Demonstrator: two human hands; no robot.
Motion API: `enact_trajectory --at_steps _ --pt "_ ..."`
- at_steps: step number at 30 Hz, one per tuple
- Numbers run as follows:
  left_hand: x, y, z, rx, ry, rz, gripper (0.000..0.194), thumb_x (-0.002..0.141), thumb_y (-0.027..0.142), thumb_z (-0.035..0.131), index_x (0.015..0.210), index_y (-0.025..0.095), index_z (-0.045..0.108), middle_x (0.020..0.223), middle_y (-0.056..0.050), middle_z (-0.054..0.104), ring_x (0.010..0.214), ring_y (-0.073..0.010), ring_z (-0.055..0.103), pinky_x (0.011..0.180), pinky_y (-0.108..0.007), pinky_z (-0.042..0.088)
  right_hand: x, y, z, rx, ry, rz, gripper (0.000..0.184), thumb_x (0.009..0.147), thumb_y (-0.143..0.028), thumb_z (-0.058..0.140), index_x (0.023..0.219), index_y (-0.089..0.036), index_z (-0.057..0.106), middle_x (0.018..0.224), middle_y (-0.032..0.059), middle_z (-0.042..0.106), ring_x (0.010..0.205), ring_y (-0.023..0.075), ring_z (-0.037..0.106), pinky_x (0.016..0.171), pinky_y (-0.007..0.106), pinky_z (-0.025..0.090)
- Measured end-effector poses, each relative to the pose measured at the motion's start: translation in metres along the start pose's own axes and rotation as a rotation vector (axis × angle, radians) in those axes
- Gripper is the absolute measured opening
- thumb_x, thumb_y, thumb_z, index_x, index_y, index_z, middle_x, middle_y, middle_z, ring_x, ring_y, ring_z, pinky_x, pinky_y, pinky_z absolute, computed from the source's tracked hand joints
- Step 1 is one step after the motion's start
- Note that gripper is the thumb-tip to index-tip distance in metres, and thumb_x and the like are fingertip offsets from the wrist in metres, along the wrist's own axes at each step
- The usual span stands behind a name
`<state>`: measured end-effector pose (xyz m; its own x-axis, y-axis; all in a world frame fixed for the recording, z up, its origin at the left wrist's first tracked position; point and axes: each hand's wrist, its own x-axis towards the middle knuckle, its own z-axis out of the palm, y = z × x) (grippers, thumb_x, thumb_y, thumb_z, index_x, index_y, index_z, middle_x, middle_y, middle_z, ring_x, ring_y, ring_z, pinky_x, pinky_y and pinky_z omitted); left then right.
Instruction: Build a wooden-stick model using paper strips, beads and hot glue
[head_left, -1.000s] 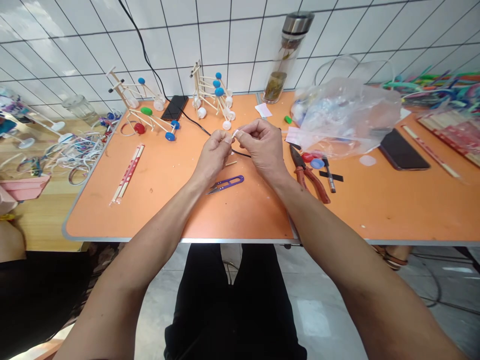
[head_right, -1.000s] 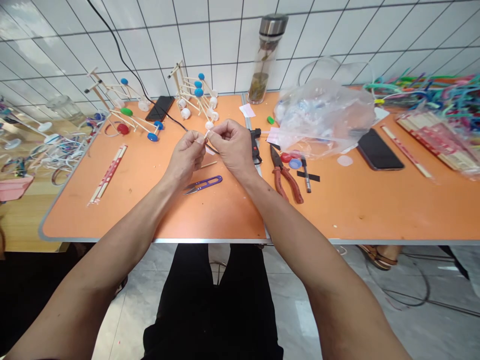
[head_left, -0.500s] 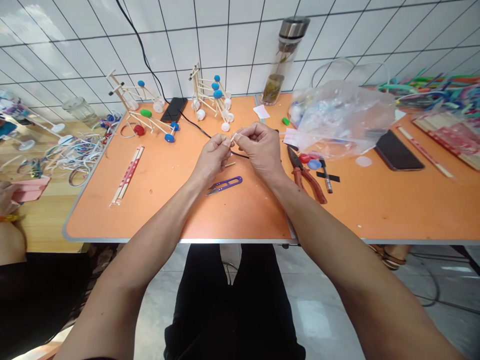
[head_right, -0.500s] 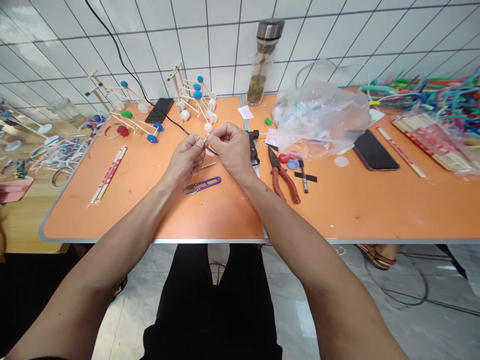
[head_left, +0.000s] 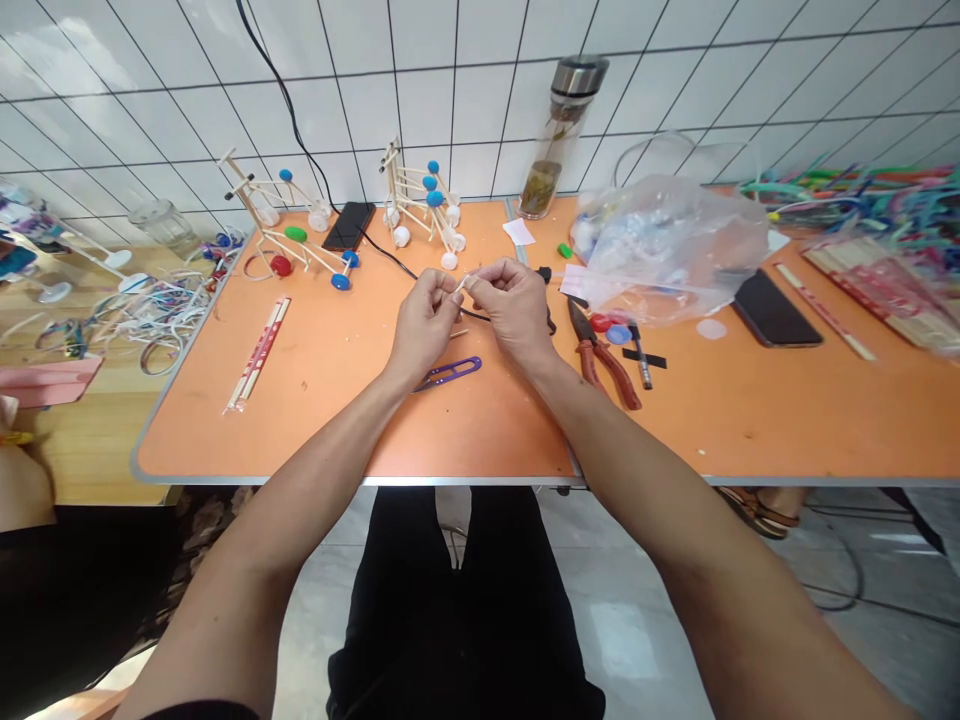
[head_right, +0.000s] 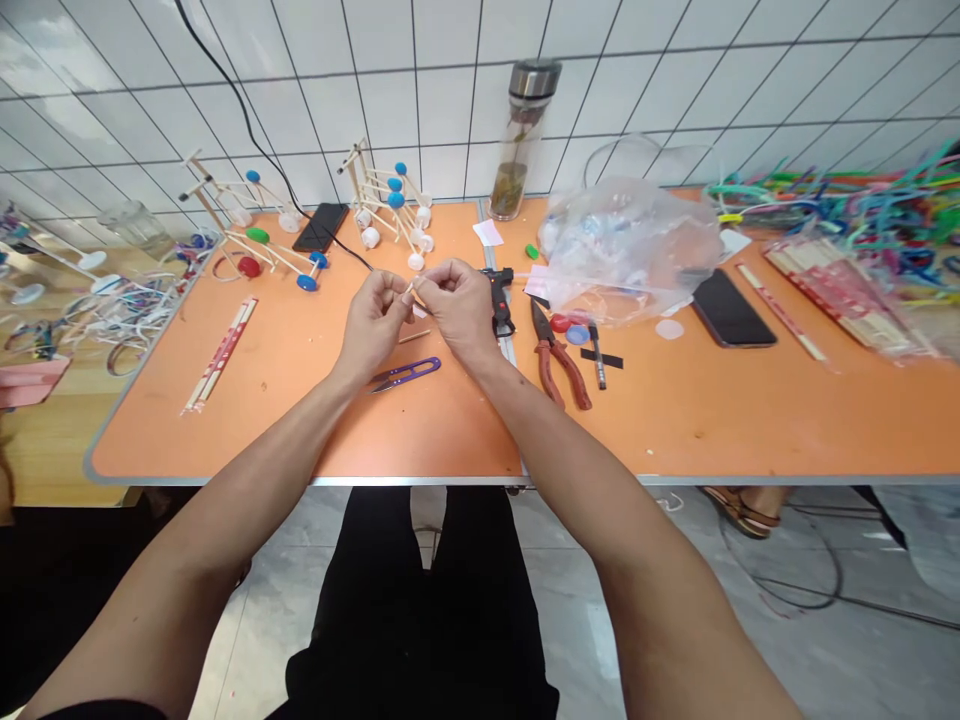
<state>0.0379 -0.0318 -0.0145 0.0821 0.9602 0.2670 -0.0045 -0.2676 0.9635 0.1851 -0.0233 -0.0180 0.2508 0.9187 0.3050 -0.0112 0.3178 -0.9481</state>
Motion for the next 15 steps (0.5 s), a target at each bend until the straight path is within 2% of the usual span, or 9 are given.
enact_trajectory --at_steps 5,11,15 --pt "-0.001 0.001 0.000 -0.024 0.027 -0.045 0.015 0.104 0.017 0.081 0.109 0.024 0.070 0.072 0.005 0.071 0.062 -0.0134 0.059 0.064 -0.022 0.044 -0.004 -0.005 0.007 0.031 0.023 0.083 0.020 0.086 -0.025 0.084 0.076 -0.025 0.067 0.071 -0.0051 0.065 0.068 0.0136 0.059 0.067 0.029 0.052" --pt "0.000 0.002 0.001 -0.038 0.074 -0.059 0.010 0.103 0.013 0.076 0.108 0.022 0.077 0.073 0.003 0.075 0.056 -0.0123 0.057 0.057 -0.023 0.046 -0.003 0.001 0.013 0.074 0.004 0.113 0.022 0.082 -0.035 0.083 0.077 -0.026 0.064 0.071 -0.0055 0.062 0.067 0.0140 0.059 0.069 0.031 0.053" --pt "0.000 -0.001 0.001 -0.065 0.110 -0.040 0.009 0.102 0.013 0.077 0.104 0.020 0.082 0.073 0.002 0.074 0.061 -0.0128 0.063 0.058 -0.022 0.048 -0.004 0.005 0.014 0.074 -0.003 0.117 0.026 0.080 -0.043 0.084 0.080 -0.026 0.065 0.072 -0.0049 0.063 0.070 0.0147 0.061 0.071 0.032 0.053"
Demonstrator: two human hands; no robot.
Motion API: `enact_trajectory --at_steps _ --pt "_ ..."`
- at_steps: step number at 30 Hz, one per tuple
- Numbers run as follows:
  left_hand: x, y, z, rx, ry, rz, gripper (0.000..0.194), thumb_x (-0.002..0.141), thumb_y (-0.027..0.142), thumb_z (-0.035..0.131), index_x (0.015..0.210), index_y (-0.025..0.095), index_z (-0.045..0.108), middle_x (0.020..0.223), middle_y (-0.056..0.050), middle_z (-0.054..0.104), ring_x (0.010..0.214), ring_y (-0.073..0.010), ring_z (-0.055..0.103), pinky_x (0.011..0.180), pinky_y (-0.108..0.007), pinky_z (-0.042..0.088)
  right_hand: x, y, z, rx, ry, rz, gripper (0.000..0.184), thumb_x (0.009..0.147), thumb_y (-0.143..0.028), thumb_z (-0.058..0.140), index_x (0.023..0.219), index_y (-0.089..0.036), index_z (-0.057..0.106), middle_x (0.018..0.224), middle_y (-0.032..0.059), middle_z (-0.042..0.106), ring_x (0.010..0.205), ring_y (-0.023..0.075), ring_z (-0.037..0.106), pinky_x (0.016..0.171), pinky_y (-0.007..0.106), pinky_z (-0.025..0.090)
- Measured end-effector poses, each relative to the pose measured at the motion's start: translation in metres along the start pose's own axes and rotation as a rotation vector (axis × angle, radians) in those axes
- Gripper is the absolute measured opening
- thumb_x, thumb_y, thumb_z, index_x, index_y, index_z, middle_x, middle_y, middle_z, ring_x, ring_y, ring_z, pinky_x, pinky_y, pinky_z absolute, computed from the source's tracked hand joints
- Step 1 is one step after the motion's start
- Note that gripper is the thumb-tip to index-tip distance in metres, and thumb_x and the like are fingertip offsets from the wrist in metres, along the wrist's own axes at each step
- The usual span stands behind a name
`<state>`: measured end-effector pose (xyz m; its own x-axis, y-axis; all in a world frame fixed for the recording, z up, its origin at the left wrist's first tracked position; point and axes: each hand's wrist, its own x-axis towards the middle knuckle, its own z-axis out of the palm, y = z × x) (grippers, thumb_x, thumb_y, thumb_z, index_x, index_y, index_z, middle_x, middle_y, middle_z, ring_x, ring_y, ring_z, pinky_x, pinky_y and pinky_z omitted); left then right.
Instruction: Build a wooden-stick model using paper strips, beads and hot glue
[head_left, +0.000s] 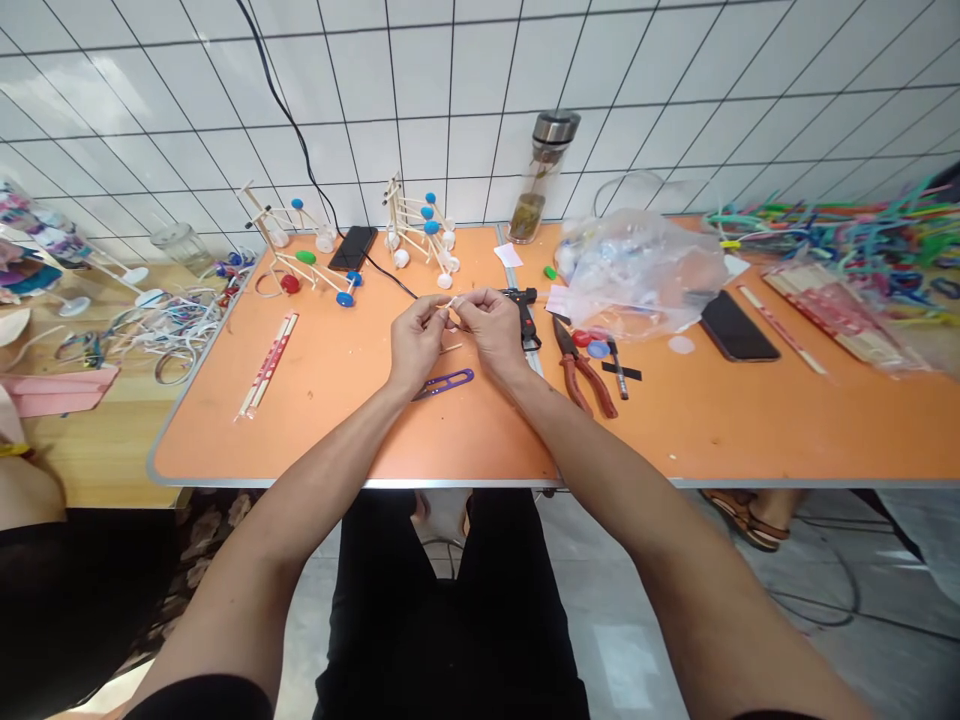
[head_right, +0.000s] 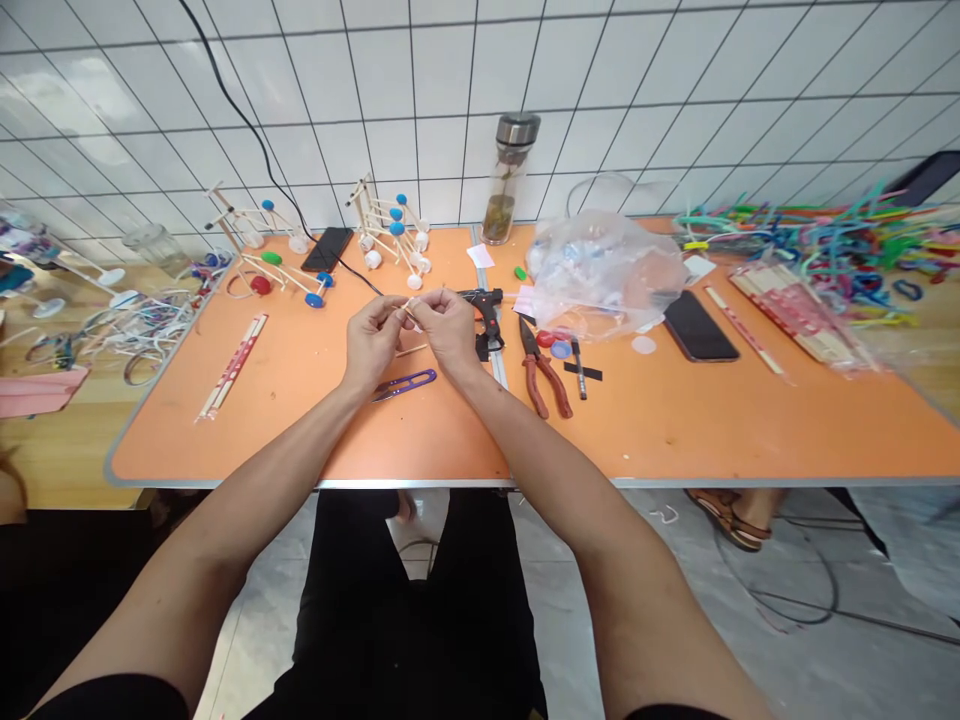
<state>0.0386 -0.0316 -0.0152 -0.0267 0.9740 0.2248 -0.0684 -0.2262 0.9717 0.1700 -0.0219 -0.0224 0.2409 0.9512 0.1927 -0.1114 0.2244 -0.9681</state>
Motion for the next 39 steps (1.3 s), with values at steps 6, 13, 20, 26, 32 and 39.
enact_trajectory --at_steps 6,13,20,26,32,39 --pt "0.000 -0.002 -0.002 -0.005 0.007 -0.022 0.008 0.102 0.015 0.078 0.100 0.019 0.084 0.076 0.002 0.073 0.061 -0.0121 0.062 0.057 -0.022 0.049 -0.001 0.005 0.001 0.012 0.007 0.017 0.031 0.076 -0.046 0.088 0.081 -0.026 0.065 0.073 -0.0040 0.066 0.072 0.0155 0.063 0.071 0.032 0.053" --pt "0.002 0.001 -0.003 -0.065 0.034 -0.064 0.020 0.105 0.006 0.067 0.097 0.017 0.081 0.071 0.004 0.069 0.056 -0.0098 0.058 0.055 -0.021 0.050 -0.003 0.009 0.001 0.057 -0.028 0.018 0.038 0.078 -0.049 0.099 0.083 -0.024 0.071 0.077 -0.0027 0.073 0.073 0.0150 0.063 0.072 0.031 0.052" --pt "0.010 0.001 -0.009 -0.252 0.033 -0.258 0.006 0.098 0.015 0.082 0.094 0.018 0.078 0.065 0.005 0.067 0.047 -0.0065 0.046 0.051 -0.020 0.043 -0.003 0.007 -0.005 -0.036 -0.120 -0.022 0.028 0.084 -0.047 0.092 0.092 -0.024 0.077 0.088 -0.0002 0.078 0.080 0.0175 0.068 0.077 0.033 0.059" --pt "0.010 0.008 -0.011 -0.366 -0.018 -0.404 0.006 0.094 0.010 0.078 0.093 0.016 0.081 0.062 0.005 0.065 0.045 -0.0053 0.042 0.047 -0.018 0.038 0.002 0.003 -0.012 -0.137 -0.109 -0.053 0.025 0.083 -0.041 0.087 0.099 -0.023 0.081 0.102 0.0034 0.086 0.089 0.0200 0.075 0.087 0.036 0.063" --pt "0.009 0.006 -0.013 -0.370 -0.112 -0.438 0.009 0.091 0.008 0.077 0.089 0.015 0.082 0.062 0.004 0.066 0.044 -0.0050 0.040 0.045 -0.017 0.038 0.005 0.001 -0.019 -0.138 -0.204 -0.046 0.026 0.083 -0.043 0.088 0.099 -0.023 0.085 0.092 0.0030 0.085 0.084 0.0202 0.074 0.080 0.036 0.061" --pt "0.012 0.006 -0.017 -0.312 -0.140 -0.454 0.006 0.090 0.011 0.081 0.086 0.015 0.082 0.060 0.003 0.065 0.043 -0.0054 0.041 0.043 -0.018 0.040 0.006 -0.002 -0.023 -0.117 -0.260 -0.074 0.023 0.082 -0.043 0.090 0.089 -0.022 0.082 0.084 0.0013 0.081 0.073 0.0160 0.066 0.075 0.034 0.057"
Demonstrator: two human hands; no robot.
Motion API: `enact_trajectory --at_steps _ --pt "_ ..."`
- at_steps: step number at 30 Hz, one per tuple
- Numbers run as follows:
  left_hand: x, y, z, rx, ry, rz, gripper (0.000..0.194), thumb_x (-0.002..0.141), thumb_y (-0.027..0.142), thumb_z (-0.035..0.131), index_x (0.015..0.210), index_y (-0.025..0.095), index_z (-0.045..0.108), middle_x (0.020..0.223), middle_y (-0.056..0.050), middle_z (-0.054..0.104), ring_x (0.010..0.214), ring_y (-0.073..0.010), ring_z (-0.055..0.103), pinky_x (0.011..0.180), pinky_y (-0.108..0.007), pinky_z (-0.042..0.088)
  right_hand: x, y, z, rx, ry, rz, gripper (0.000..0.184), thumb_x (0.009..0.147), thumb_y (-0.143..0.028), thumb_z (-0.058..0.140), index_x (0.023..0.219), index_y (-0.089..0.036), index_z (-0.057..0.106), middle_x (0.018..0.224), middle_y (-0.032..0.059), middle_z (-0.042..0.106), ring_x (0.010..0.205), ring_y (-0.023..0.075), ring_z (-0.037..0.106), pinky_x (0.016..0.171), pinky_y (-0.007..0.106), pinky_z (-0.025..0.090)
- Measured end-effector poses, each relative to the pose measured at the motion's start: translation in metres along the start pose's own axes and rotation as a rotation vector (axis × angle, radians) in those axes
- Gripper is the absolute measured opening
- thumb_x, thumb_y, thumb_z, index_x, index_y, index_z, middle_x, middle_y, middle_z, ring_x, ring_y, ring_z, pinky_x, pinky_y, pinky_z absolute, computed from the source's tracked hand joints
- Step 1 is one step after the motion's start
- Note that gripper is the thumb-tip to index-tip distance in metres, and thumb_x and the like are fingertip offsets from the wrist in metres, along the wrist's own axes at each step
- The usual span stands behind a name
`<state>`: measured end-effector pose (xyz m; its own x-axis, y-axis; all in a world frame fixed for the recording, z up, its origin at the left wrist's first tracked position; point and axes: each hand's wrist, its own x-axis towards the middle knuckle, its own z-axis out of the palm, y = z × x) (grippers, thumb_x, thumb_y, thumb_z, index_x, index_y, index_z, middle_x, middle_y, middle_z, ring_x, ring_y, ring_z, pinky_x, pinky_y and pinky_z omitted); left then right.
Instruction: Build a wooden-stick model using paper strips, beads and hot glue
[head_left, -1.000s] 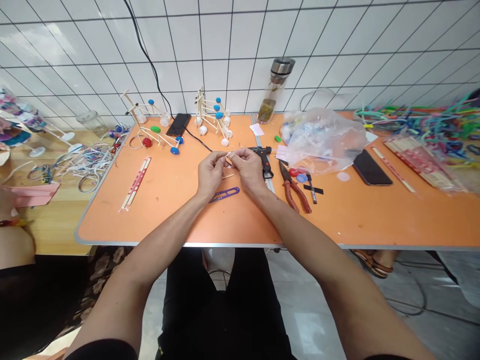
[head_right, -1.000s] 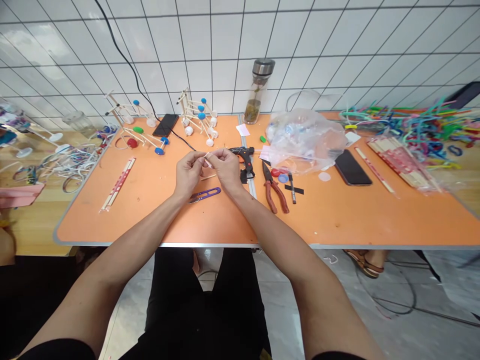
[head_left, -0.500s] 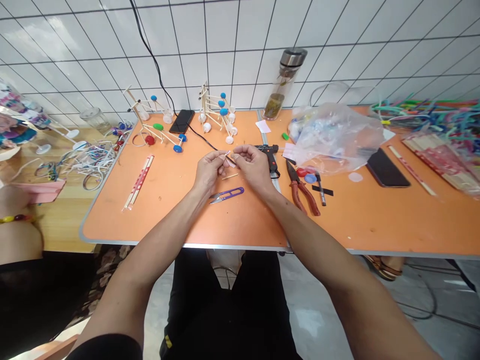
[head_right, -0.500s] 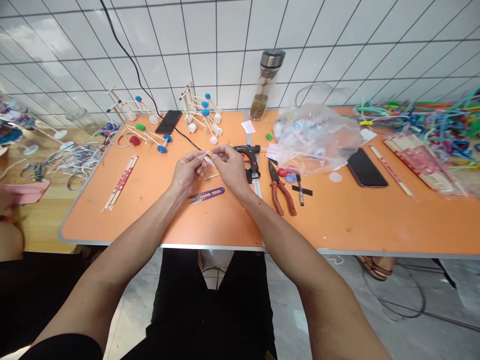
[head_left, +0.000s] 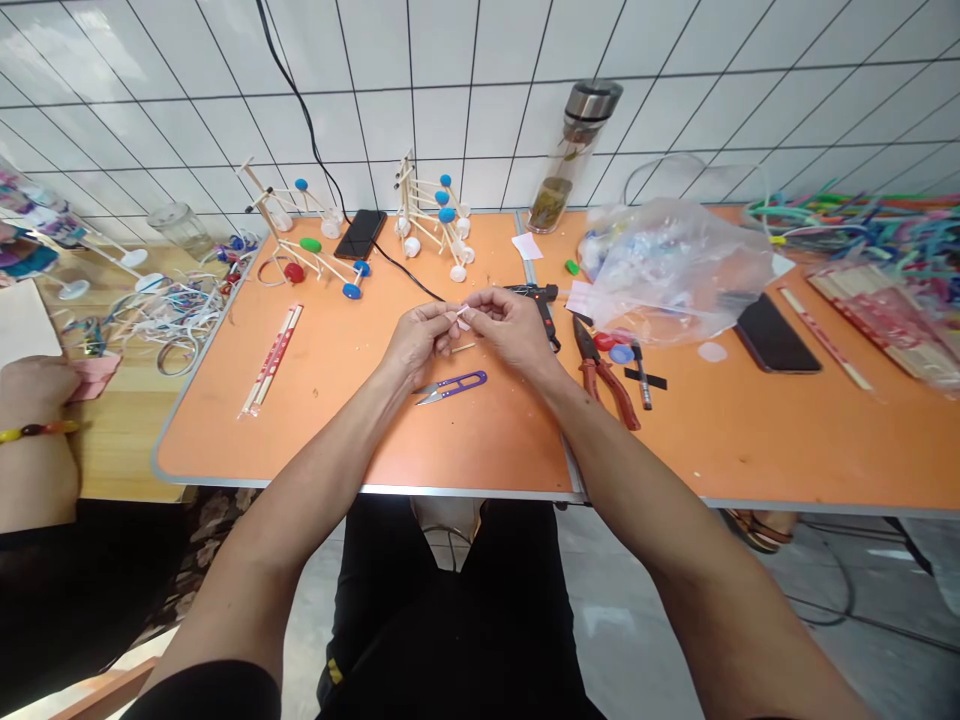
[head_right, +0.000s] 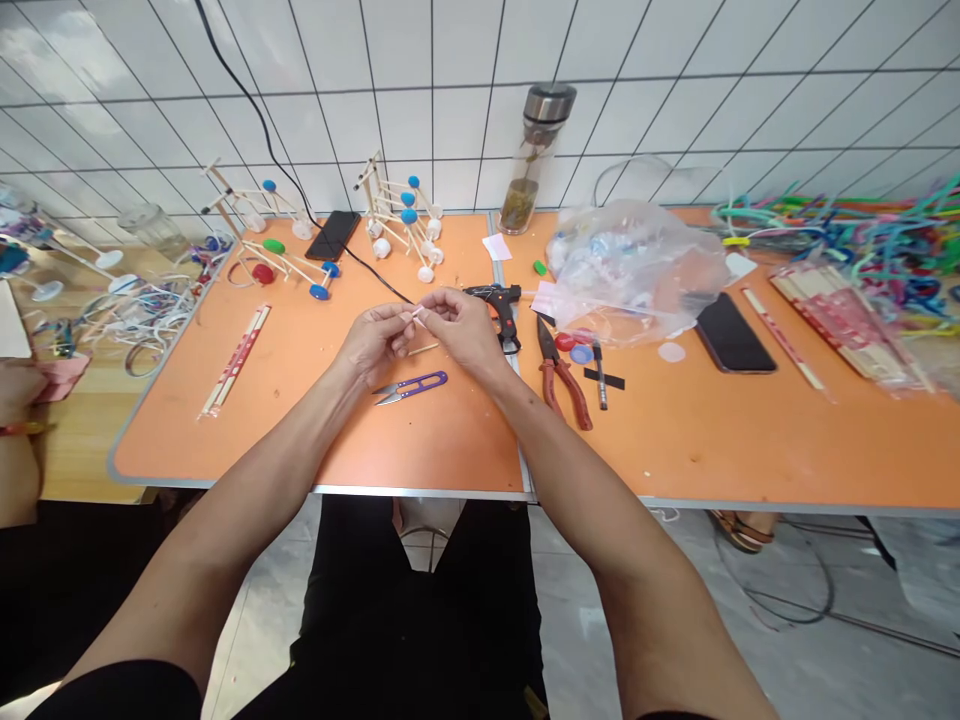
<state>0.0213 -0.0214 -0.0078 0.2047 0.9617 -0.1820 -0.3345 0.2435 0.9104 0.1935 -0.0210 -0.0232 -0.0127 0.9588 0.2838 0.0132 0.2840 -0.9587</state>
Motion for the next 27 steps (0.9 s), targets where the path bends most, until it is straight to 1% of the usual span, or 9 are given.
enact_trajectory --at_steps 8,11,14,18,23,27 --pt "-0.0032 0.0078 -0.0003 0.138 -0.025 0.014 0.005 0.089 0.013 0.081 0.085 0.016 0.080 0.058 0.005 0.065 0.042 -0.0053 0.040 0.044 -0.019 0.040 0.0020 0.0022 -0.0024 -0.018 0.008 0.047 0.030 0.073 -0.048 0.094 0.083 -0.024 0.078 0.083 0.0014 0.078 0.075 0.0177 0.065 0.075 0.034 0.056" --pt "-0.0047 0.0083 0.0008 0.183 -0.016 0.044 0.007 0.091 0.011 0.079 0.086 0.016 0.079 0.059 0.004 0.067 0.042 -0.0054 0.042 0.044 -0.019 0.041 0.0014 0.0016 -0.0027 -0.026 0.008 0.062 0.032 0.073 -0.050 0.093 0.083 -0.024 0.077 0.082 0.0011 0.076 0.074 0.0173 0.063 0.074 0.034 0.055" --pt "-0.0057 0.0074 0.0022 0.223 0.003 0.075 0.008 0.093 0.009 0.077 0.088 0.016 0.078 0.062 0.004 0.071 0.043 -0.0061 0.047 0.046 -0.020 0.044 0.0002 0.0000 -0.0023 -0.023 0.010 0.086 0.034 0.073 -0.051 0.093 0.084 -0.024 0.075 0.081 0.0006 0.074 0.071 0.0163 0.061 0.071 0.034 0.053" --pt "-0.0059 0.0063 0.0031 0.261 0.022 0.115 0.010 0.096 0.009 0.077 0.089 0.016 0.078 0.062 0.003 0.072 0.046 -0.0070 0.052 0.047 -0.019 0.045 -0.0012 -0.0033 -0.0013 0.000 0.011 0.111 0.032 0.072 -0.049 0.091 0.084 -0.024 0.074 0.080 0.0001 0.074 0.068 0.0151 0.059 0.068 0.033 0.051" --pt "-0.0047 0.0069 0.0015 0.288 0.036 0.123 0.015 0.098 0.010 0.079 0.085 0.015 0.077 0.060 0.003 0.070 0.044 -0.0063 0.051 0.046 -0.019 0.044 -0.0027 -0.0070 -0.0007 0.016 0.003 0.124 0.031 0.072 -0.048 0.091 0.082 -0.023 0.075 0.079 0.0007 0.074 0.066 0.0147 0.059 0.065 0.032 0.049" --pt "-0.0058 0.0094 0.0014 0.309 0.040 0.114 0.018 0.100 0.011 0.080 0.082 0.015 0.076 0.060 0.003 0.070 0.042 -0.0058 0.050 0.045 -0.019 0.043 -0.0032 -0.0074 -0.0007 0.024 -0.010 0.120 0.032 0.072 -0.048 0.092 0.081 -0.024 0.074 0.080 0.0007 0.074 0.066 0.0145 0.059 0.066 0.032 0.050"
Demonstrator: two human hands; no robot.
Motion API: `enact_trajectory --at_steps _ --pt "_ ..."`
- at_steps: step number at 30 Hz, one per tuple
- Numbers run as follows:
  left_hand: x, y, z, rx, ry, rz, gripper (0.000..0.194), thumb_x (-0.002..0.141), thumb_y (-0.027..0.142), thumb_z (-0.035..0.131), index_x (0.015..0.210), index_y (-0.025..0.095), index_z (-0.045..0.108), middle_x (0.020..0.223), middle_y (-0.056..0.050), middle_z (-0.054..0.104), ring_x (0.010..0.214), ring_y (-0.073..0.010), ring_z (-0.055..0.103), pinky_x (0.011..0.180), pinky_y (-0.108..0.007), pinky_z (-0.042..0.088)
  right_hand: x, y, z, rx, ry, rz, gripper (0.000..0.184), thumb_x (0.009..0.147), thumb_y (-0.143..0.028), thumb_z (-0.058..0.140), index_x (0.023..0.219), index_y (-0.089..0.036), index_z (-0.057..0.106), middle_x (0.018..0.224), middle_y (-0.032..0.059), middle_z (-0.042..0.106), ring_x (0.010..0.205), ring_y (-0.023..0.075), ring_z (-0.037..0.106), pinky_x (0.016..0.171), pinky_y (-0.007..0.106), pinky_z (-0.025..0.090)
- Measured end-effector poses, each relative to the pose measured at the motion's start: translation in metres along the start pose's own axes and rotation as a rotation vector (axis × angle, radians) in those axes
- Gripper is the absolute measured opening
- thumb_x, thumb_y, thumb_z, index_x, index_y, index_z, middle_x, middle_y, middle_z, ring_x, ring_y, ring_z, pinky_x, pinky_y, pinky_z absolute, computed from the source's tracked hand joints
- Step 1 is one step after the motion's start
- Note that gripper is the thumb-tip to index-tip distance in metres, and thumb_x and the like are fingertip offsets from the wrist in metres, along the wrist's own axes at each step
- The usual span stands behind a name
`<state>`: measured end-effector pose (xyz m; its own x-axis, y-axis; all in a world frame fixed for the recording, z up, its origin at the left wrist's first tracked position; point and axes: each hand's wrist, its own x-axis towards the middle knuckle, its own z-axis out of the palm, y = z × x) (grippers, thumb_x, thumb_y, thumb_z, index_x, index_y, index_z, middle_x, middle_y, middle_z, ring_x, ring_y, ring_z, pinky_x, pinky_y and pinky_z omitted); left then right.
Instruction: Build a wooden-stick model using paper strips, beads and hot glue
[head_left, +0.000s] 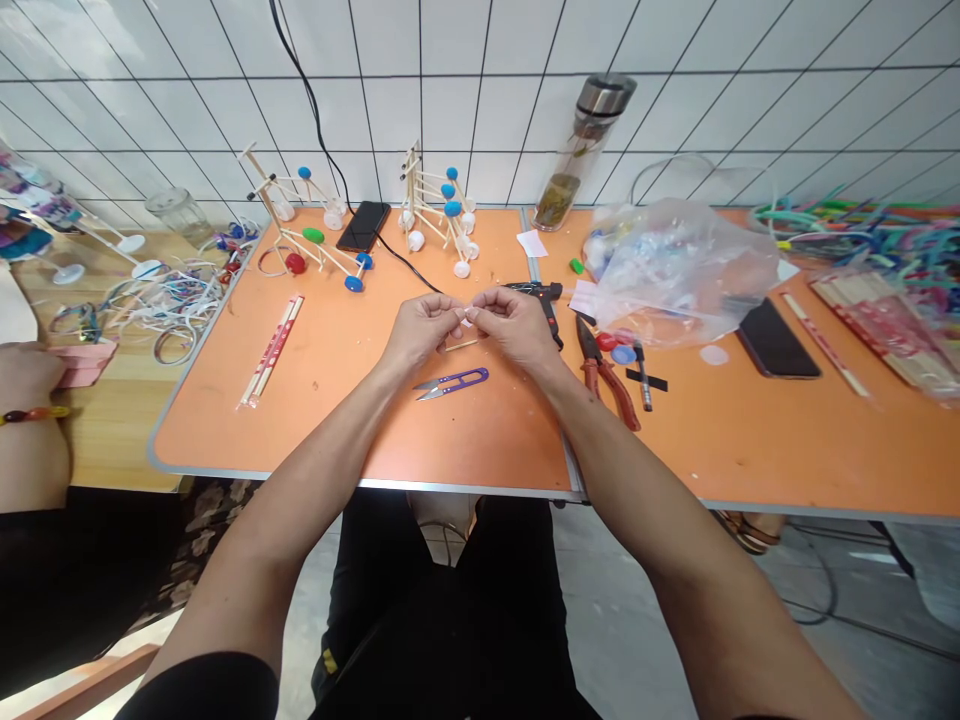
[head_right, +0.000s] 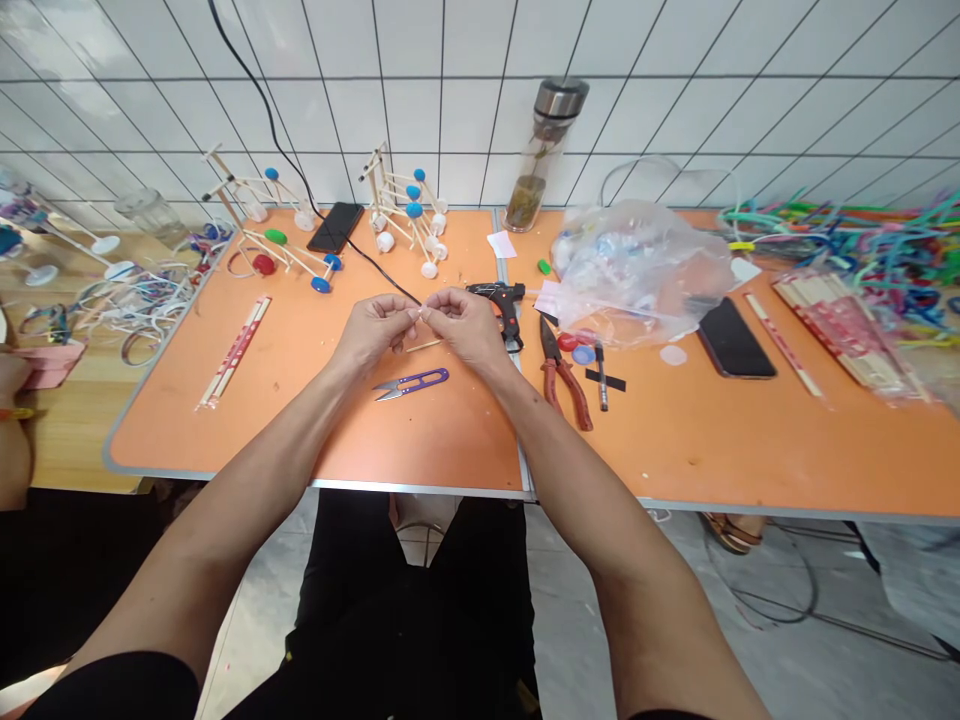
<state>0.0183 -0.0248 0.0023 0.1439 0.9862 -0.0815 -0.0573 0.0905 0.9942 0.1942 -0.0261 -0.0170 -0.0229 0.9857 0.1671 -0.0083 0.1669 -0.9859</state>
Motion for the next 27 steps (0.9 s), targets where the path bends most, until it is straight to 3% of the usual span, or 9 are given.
enact_trajectory --at_steps 9,21,27 --pt "-0.0022 0.0040 -0.0003 -0.023 -0.023 -0.033 0.023 0.101 0.009 0.076 0.079 0.016 0.074 0.057 0.004 0.068 0.039 -0.0048 0.042 0.042 -0.020 0.038 0.0006 0.0016 -0.0012 -0.034 -0.013 0.006 0.038 0.074 -0.054 0.096 0.083 -0.025 0.074 0.082 0.0011 0.075 0.069 0.0156 0.059 0.067 0.032 0.053" --pt "-0.0019 0.0050 0.0005 0.077 0.014 -0.004 0.015 0.096 0.011 0.079 0.084 0.017 0.075 0.057 0.005 0.069 0.041 -0.0061 0.048 0.043 -0.020 0.038 0.0000 0.0007 -0.0008 -0.046 0.001 0.038 0.045 0.071 -0.058 0.100 0.084 -0.024 0.075 0.079 0.0005 0.074 0.068 0.0156 0.060 0.064 0.031 0.051" --pt "-0.0001 0.0015 -0.0023 -0.017 -0.001 -0.040 0.015 0.095 0.016 0.085 0.083 0.016 0.076 0.058 0.003 0.070 0.039 -0.0056 0.047 0.042 -0.021 0.038 -0.0014 -0.0032 0.0010 -0.023 -0.001 0.040 0.046 0.070 -0.058 0.103 0.084 -0.024 0.076 0.080 0.0006 0.074 0.070 0.0160 0.061 0.066 0.032 0.053"
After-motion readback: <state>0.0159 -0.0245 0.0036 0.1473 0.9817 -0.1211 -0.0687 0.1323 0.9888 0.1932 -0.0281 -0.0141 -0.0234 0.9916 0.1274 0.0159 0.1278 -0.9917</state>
